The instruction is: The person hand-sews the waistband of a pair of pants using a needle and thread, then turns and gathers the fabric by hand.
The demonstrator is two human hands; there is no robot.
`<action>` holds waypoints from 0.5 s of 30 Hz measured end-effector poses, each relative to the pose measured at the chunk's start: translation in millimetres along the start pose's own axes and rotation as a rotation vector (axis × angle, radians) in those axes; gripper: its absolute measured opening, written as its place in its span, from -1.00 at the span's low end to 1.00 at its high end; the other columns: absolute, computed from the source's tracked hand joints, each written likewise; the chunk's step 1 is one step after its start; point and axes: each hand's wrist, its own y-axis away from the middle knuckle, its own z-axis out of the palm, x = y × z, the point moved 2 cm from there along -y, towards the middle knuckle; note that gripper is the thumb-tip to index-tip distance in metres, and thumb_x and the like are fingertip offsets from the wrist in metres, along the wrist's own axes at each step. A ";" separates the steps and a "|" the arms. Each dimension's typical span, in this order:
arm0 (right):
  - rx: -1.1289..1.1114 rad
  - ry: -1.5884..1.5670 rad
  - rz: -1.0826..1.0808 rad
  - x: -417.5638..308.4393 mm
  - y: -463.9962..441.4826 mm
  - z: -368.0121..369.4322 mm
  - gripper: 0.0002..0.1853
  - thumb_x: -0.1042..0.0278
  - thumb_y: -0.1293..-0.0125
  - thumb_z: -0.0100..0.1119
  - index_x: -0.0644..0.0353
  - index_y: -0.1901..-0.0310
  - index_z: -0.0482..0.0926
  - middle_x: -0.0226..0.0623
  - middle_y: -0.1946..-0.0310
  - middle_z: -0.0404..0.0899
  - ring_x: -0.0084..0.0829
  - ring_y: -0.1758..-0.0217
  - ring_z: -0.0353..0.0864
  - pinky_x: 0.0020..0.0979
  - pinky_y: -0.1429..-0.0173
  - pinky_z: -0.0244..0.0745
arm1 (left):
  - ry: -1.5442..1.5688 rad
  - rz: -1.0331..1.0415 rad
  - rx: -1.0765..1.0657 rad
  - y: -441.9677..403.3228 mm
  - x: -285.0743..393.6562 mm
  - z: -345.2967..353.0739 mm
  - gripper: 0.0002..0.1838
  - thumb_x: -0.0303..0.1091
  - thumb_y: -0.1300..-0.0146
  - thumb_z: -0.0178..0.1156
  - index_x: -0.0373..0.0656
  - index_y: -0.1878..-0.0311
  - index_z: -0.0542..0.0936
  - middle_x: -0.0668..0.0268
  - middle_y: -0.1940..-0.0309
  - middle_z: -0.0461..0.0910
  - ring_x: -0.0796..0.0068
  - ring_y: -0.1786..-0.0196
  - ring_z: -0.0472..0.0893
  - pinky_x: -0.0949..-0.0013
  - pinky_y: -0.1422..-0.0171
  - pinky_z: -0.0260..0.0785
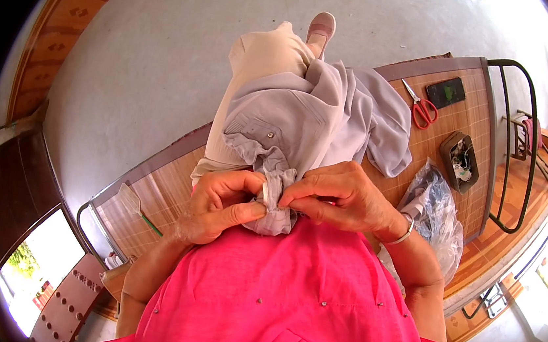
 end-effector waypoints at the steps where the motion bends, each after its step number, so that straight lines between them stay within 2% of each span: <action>1: 0.005 0.004 0.000 0.5 0.3 0.8 -0.88 0.58 -0.25 0.25 0.24 0.18 0.67 -0.20 0.41 0.67 -0.30 0.40 0.66 -0.39 0.29 0.51 | -0.006 0.006 -0.002 -0.1 -0.4 0.1 -0.81 -0.43 -0.35 0.22 -0.34 0.06 0.56 0.33 0.13 0.56 0.59 0.05 0.52 0.45 -0.10 0.37; 6: 0.038 0.016 -0.006 4.7 1.7 5.2 -0.90 0.55 -0.27 0.25 0.23 0.19 0.66 -0.25 0.45 0.66 -0.36 0.47 0.65 -0.41 0.35 0.49 | -0.046 0.017 -0.013 0.4 -3.0 -0.8 -0.82 -0.44 -0.36 0.22 -0.33 0.06 0.54 0.35 0.14 0.55 0.61 0.06 0.50 0.46 -0.08 0.37; 12: 0.009 -0.055 0.103 4.3 1.9 9.2 -0.95 0.51 -0.29 0.25 0.25 0.23 0.61 -0.28 0.52 0.62 -0.47 0.53 0.61 -0.46 0.43 0.44 | -0.056 0.002 -0.005 1.7 -4.0 1.9 -0.82 -0.44 -0.38 0.20 -0.32 0.04 0.52 0.37 0.17 0.53 0.64 0.08 0.48 0.50 -0.05 0.36; 15: 0.045 -0.072 0.153 5.6 1.8 15.3 -0.86 0.46 -0.29 0.29 0.24 0.23 0.51 -0.29 0.57 0.59 -0.46 0.56 0.58 -0.46 0.45 0.41 | -0.057 0.001 0.035 0.8 -1.4 4.8 -0.82 -0.44 -0.38 0.20 -0.32 0.05 0.52 0.39 0.18 0.52 0.65 0.10 0.47 0.50 -0.04 0.36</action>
